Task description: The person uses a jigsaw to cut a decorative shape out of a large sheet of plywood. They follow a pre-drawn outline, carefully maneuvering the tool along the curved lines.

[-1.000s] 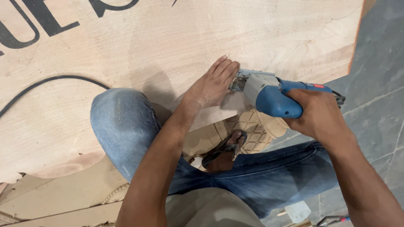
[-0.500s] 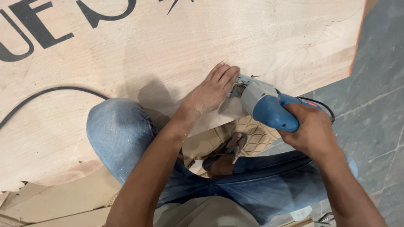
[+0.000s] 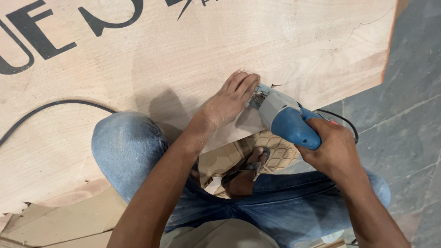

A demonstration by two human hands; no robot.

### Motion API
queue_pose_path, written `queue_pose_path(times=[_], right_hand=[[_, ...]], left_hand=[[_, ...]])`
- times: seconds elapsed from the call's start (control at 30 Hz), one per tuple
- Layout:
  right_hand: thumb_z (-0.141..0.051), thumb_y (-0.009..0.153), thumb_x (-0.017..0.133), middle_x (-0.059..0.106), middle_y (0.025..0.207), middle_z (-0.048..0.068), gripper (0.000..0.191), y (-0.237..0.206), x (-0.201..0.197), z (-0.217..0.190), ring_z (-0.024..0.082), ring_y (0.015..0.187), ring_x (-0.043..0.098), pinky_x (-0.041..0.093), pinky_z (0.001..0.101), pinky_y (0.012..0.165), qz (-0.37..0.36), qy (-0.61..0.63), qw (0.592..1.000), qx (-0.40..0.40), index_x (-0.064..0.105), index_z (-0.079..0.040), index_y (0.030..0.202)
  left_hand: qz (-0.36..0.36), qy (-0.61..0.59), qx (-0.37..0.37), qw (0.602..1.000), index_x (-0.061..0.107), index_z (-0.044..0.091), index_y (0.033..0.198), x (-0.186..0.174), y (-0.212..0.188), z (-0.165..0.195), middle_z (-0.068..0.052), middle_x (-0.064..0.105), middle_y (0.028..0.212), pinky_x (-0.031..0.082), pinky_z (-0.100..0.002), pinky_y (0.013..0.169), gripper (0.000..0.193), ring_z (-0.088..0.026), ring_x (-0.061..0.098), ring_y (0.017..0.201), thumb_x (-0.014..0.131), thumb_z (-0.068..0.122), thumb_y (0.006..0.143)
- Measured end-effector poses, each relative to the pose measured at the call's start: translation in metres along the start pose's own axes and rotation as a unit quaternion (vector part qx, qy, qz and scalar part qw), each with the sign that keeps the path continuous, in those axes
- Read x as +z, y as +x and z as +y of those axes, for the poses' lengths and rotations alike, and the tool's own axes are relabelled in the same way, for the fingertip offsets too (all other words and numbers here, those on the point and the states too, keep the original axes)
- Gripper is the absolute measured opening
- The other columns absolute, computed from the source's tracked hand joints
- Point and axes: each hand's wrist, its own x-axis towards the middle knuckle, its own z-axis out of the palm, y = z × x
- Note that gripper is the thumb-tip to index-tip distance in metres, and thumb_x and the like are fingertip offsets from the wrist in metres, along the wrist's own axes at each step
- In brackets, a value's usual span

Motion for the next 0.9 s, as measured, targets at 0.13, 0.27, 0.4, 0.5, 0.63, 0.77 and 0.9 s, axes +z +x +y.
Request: queue_pose_path(times=[0.13,0.27,0.4,0.5,0.63,0.77,0.9], right_hand=[[-0.018,0.069,0.084,0.071,0.087,0.021,0.04,-0.001,0.001,0.001,0.041,0.081,0.069,0.055,0.0475,0.073,0.006,0.01,1.0,-0.009,0.072,-0.002,0.104],[-0.018,0.071,0.084,0.071,0.086,0.022,0.04,-0.002,0.001,0.003,0.04,0.079,0.07,0.055,0.047,0.072,-0.006,0.017,1.0,0.0,0.072,-0.001,0.105],[-0.019,0.071,0.085,0.071,0.081,0.021,0.037,-0.002,0.003,0.002,0.038,0.074,0.071,0.055,0.0464,0.069,-0.019,0.015,0.999,0.024,0.071,-0.001,0.101],[-0.019,0.072,0.084,0.07,0.078,0.02,0.034,-0.001,0.004,0.001,0.037,0.07,0.071,0.055,0.0456,0.066,-0.014,0.022,0.999,0.028,0.071,-0.001,0.099],[-0.017,0.071,0.083,0.07,0.079,0.02,0.035,-0.002,0.004,0.0,0.037,0.071,0.071,0.055,0.045,0.066,-0.004,0.028,0.999,0.016,0.071,-0.001,0.1],[-0.017,0.072,0.083,0.071,0.083,0.021,0.039,-0.001,0.001,0.0,0.038,0.073,0.072,0.056,0.045,0.067,-0.003,0.04,0.999,0.012,0.071,0.0,0.104],[-0.016,0.072,0.082,0.071,0.083,0.022,0.038,0.002,-0.002,-0.003,0.04,0.075,0.071,0.056,0.0461,0.07,-0.005,0.034,0.999,-0.003,0.071,0.001,0.105]], left_hand=[[-0.012,-0.006,-0.007,1.0,0.023,0.0,0.158,-0.002,0.001,0.001,-0.012,0.023,0.161,0.015,-0.044,0.131,0.081,-0.03,0.02,0.152,0.063,-0.001,0.087],[-0.03,-0.011,-0.011,0.999,0.021,0.001,0.158,-0.007,0.003,0.002,-0.012,0.021,0.162,0.014,-0.044,0.127,0.085,-0.03,0.017,0.151,0.064,-0.003,0.084],[-0.066,0.004,-0.008,0.998,0.018,0.001,0.158,-0.013,0.002,0.002,-0.013,0.019,0.162,0.013,-0.043,0.127,0.09,-0.031,0.016,0.151,0.064,-0.007,0.081],[-0.057,0.008,-0.007,0.998,0.019,0.001,0.158,-0.015,0.001,0.002,-0.012,0.019,0.162,0.014,-0.042,0.126,0.089,-0.03,0.016,0.151,0.063,-0.007,0.082],[-0.049,-0.008,-0.01,0.999,0.02,0.002,0.159,-0.016,0.001,0.002,-0.011,0.019,0.163,0.014,-0.041,0.123,0.088,-0.031,0.016,0.151,0.063,-0.008,0.082],[-0.05,0.014,-0.001,0.999,0.02,0.001,0.158,-0.02,0.002,0.002,-0.012,0.02,0.163,0.013,-0.042,0.124,0.088,-0.03,0.017,0.152,0.064,-0.007,0.083],[-0.09,-0.024,-0.016,0.996,0.016,0.001,0.158,-0.023,0.0,0.001,-0.012,0.018,0.163,0.013,-0.042,0.127,0.102,-0.031,0.014,0.152,0.077,0.011,0.076]])
